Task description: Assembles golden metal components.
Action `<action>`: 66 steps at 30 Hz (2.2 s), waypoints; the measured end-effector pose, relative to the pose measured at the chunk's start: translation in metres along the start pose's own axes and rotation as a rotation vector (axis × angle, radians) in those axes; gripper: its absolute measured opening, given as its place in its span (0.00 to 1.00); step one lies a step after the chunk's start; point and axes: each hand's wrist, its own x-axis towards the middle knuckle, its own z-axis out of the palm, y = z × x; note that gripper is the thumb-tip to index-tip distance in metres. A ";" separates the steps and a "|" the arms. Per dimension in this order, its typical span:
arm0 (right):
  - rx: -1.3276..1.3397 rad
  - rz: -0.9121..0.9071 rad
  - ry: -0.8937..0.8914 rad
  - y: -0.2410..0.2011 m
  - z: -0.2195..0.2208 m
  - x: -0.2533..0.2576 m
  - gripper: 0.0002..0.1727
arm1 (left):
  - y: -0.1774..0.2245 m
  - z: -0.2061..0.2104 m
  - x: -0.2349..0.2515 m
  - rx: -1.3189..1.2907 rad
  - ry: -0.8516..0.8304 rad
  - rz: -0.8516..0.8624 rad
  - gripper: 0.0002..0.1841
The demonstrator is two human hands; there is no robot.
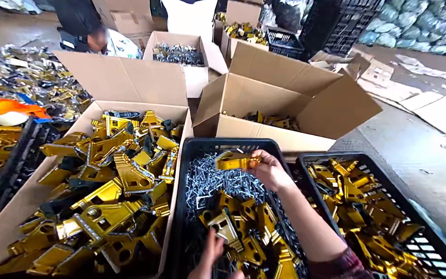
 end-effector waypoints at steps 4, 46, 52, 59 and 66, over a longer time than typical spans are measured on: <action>0.198 0.030 -0.607 0.023 0.094 -0.065 0.09 | -0.004 -0.003 0.014 -0.486 0.546 0.144 0.49; -1.560 0.689 0.070 0.032 -0.007 0.001 0.17 | 0.006 -0.024 0.083 -0.543 0.639 0.021 0.47; -1.632 0.514 -0.497 0.093 -0.014 0.021 0.20 | 0.008 -0.023 0.083 -0.533 0.616 -0.055 0.46; -1.161 0.103 -0.382 0.029 0.015 -0.020 0.16 | 0.005 -0.030 0.089 -0.731 0.617 -0.154 0.43; -0.261 -0.115 -0.239 0.019 0.091 -0.067 0.10 | 0.004 -0.025 0.091 -1.038 0.555 -0.148 0.29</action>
